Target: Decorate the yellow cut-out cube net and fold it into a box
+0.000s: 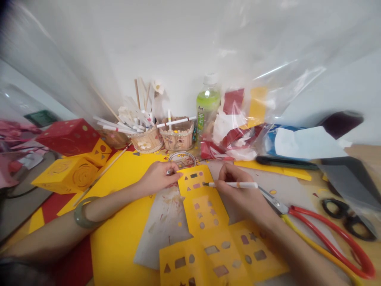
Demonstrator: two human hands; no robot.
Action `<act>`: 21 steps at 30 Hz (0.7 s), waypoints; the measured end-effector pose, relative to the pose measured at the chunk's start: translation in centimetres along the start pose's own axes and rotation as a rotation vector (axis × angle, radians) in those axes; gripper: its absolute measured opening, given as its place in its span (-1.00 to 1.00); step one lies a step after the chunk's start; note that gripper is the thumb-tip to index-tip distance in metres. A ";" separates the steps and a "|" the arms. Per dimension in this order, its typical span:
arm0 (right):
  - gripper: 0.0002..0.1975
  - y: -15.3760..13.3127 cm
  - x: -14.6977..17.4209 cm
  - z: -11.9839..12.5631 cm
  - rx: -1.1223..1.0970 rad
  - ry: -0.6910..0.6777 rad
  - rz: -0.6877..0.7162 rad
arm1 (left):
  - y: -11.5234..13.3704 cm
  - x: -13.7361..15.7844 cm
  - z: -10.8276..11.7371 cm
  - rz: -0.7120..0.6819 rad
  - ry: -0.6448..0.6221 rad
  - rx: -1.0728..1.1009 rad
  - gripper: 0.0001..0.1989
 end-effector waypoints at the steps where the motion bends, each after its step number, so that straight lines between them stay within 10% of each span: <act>1: -0.79 0.1 0.0 0.0 0.007 0.001 0.008 | 0.0 0.0 0.0 0.001 0.000 -0.001 -0.82; 21: -0.79 0.0 0.1 0.0 0.066 0.018 0.015 | 0.0 0.0 -0.1 0.012 -0.011 0.007 -0.85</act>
Point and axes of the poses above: each hand's wrist, its own x-axis away from the middle knuckle, its own z-axis out of the back of the hand, y = z × x, the point moved 10 cm from there along -x, towards the middle knuckle, and after that the axes turned 1 degree about x, right-handed, at the moved point
